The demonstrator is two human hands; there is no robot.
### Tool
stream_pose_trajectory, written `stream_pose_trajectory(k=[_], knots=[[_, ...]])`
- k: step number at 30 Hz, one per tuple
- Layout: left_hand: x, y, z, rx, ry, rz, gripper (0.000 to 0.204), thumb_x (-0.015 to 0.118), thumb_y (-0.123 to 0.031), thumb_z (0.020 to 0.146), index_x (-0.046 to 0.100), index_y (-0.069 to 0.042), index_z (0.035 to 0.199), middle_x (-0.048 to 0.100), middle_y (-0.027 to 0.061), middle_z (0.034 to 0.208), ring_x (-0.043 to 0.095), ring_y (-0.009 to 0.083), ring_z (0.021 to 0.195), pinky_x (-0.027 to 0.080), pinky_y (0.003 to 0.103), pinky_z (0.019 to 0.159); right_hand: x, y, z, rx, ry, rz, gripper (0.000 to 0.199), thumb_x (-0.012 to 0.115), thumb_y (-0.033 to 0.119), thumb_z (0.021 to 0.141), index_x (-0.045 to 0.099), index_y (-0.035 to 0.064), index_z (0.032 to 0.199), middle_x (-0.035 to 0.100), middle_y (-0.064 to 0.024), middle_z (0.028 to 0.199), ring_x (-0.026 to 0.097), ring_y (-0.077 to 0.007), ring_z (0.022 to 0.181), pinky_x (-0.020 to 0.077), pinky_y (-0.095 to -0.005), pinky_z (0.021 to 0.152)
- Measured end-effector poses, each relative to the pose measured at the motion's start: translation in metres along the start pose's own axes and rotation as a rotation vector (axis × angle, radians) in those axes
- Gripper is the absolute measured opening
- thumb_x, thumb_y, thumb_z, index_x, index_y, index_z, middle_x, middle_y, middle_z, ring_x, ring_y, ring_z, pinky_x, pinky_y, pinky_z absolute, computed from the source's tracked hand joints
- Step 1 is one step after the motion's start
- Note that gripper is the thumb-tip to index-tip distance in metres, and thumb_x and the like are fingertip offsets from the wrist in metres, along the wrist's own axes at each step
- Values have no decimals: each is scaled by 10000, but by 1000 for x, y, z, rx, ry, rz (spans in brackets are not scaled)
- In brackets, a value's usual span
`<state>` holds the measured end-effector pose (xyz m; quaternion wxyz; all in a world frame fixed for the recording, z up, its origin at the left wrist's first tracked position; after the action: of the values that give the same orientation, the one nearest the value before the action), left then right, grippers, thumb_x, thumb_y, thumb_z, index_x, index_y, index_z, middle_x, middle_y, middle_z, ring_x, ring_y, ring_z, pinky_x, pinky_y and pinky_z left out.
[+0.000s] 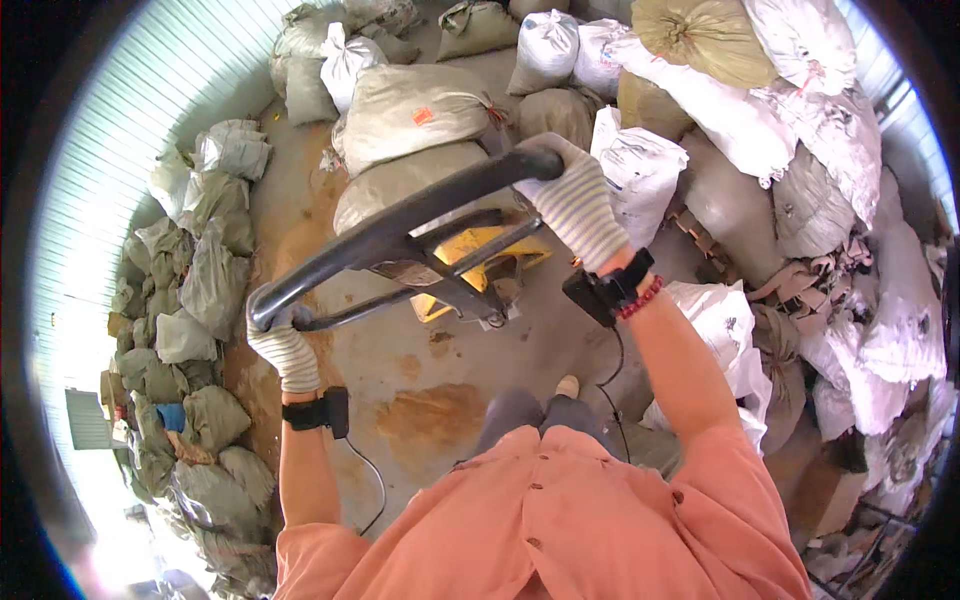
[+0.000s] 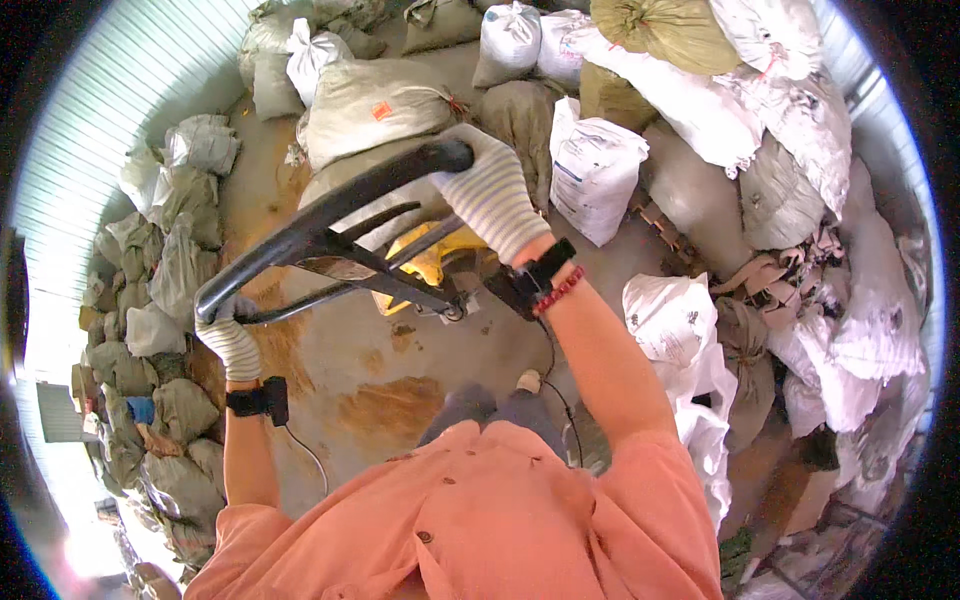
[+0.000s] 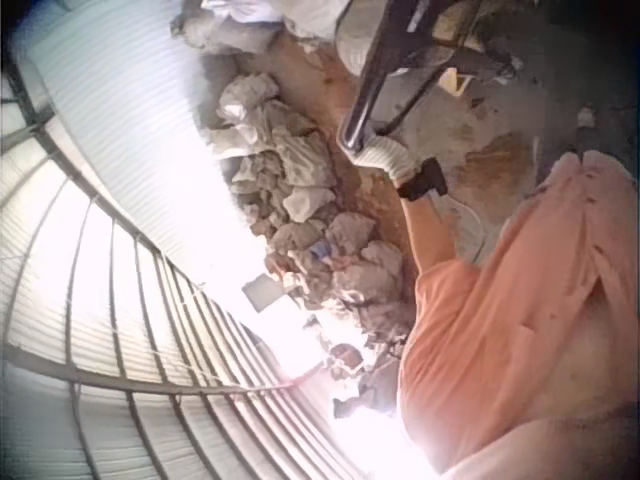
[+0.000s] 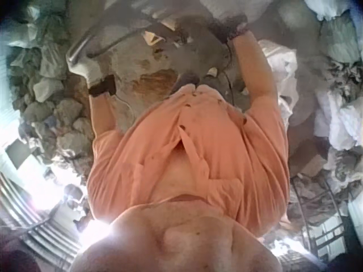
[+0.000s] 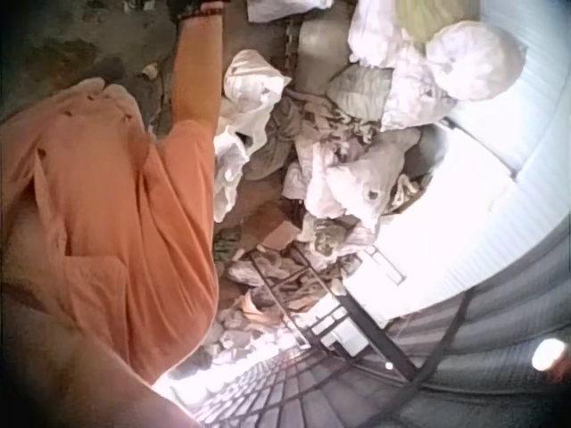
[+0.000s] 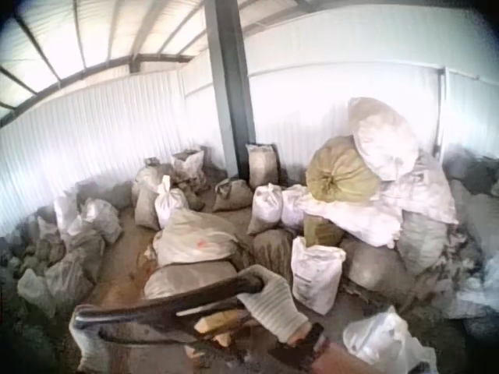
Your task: Transporting large bags using a pallet jack in a warehouse or manufacturing facility.
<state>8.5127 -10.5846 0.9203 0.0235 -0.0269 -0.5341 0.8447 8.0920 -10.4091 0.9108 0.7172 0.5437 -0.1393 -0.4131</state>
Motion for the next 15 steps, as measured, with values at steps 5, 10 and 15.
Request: stream_pose_trajectory(k=[5,10,15], knots=[[42,-5,2,-13,-128,181,156,614,-35,851,621,1,1002,552,26,651,514,120,518,437,283,509,29,-25,96,-37,230,93,240,726,134,782,683,54,1004,698,-182,847,677,-326,794,535,-368,755],[99,-12,6,-39,-220,127,141,599,-63,841,622,-19,974,565,25,655,530,117,560,455,277,544,86,-56,221,-144,397,-196,430,761,292,853,641,30,1172,726,-157,1008,686,-269,927,525,-377,850],[134,10,18,-102,-388,248,203,605,-123,883,611,-27,1062,565,13,740,481,96,553,402,264,520,121,-120,305,-253,620,-456,485,676,358,906,614,16,1245,681,-195,1193,657,-298,1106,501,-386,948]])
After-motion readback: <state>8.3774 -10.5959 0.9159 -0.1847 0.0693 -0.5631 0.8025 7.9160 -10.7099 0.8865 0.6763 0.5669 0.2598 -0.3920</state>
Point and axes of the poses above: each hand's wrist, its own z-axis towards the middle knuckle, its own x-axis out of the palm, y = z × x, the point moved 10 cm from there along z, towards the middle knuckle
